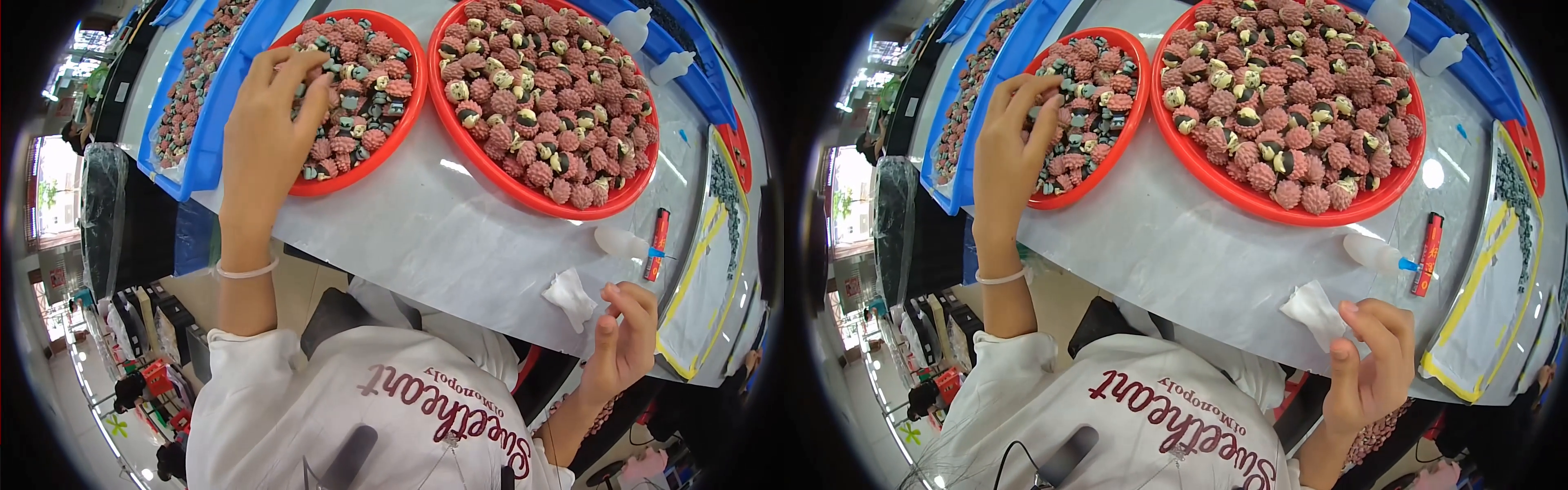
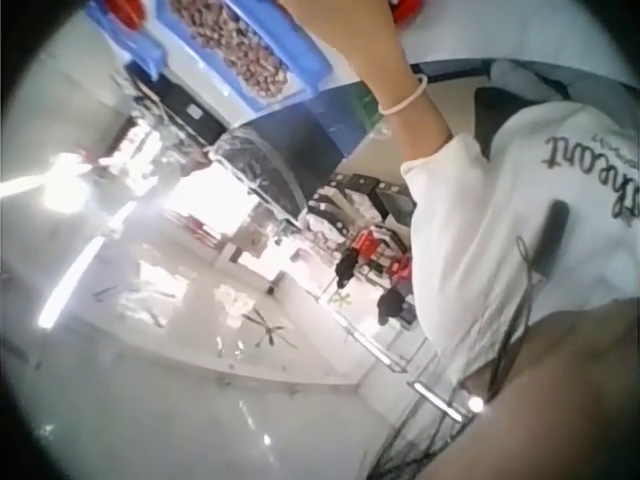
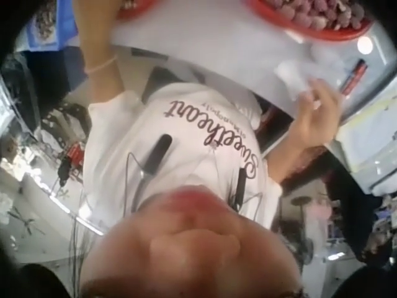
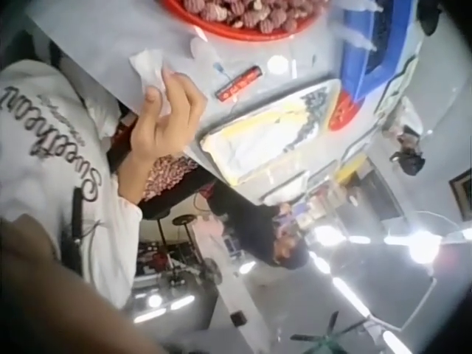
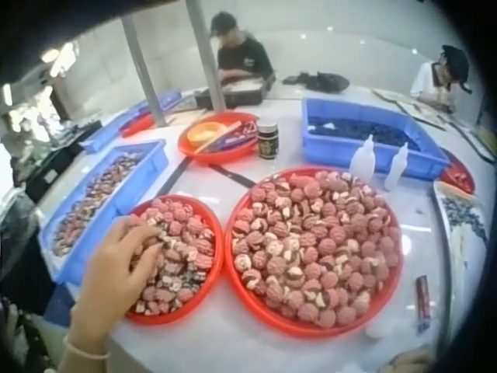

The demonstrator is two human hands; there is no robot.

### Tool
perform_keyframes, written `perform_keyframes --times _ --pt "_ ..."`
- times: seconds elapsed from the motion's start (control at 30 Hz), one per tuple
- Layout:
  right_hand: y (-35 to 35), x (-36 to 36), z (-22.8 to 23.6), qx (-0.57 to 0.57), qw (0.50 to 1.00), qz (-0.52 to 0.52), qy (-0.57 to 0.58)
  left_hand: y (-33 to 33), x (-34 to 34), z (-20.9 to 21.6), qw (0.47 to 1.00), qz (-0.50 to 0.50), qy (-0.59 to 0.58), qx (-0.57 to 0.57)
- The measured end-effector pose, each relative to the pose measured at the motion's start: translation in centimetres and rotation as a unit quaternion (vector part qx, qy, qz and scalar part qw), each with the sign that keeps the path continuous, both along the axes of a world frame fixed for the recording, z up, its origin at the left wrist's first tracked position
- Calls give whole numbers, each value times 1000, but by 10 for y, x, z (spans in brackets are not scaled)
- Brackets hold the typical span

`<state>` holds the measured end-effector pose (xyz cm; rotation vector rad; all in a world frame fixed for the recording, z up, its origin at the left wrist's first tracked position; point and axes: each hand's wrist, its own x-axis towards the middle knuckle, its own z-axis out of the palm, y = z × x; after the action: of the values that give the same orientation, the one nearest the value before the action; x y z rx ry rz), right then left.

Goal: The person assembles miniature figurines by applying glue from a bottle to the figurine heads, attaching body pieces to them by hand, and placing the assembled figurines into a tray.

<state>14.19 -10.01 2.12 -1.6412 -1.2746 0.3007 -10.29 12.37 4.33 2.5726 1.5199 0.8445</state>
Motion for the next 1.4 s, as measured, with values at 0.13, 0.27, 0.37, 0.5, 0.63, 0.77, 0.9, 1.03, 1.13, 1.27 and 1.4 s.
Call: perform_keyframes --times 0.13,0.27,0.37,0.5,0.63,0.77,0.9,1.03,1.13,1.27,1.4 --pt "-1 2 2 6 1000 2 20 -2 1 9 997 -11 64 -46" --pt "-3 3 5 21 1000 -6 20 4 5 48 976 -23 192 -105" --pt "-7 6 6 31 999 -22 21 33 47 49 975 -166 145 -30" --pt "-8 3 13 37 999 -10 30 25 151 39 857 -506 33 95" --pt "-14 9 11 31 999 -17 11 25 204 -1 874 -484 40 14" --pt "-27 23 12 21 999 -47 11 26 181 37 874 -457 83 -145" --pt "-22 36 8 34 996 -79 34 13 166 48 879 -435 83 -179" --pt "10 27 7 5 993 -103 53 -27 130 37 819 -445 -160 -325" --pt "24 26 -4 -39 999 -29 10 -58 112 14 706 -444 -293 -468" --pt "20 28 -7 -29 994 -14 102 -101 106 -17 596 -333 -440 -583" --pt "4 32 7 -35 990 -2 136 -113 107 -35 526 -325 -491 -614"
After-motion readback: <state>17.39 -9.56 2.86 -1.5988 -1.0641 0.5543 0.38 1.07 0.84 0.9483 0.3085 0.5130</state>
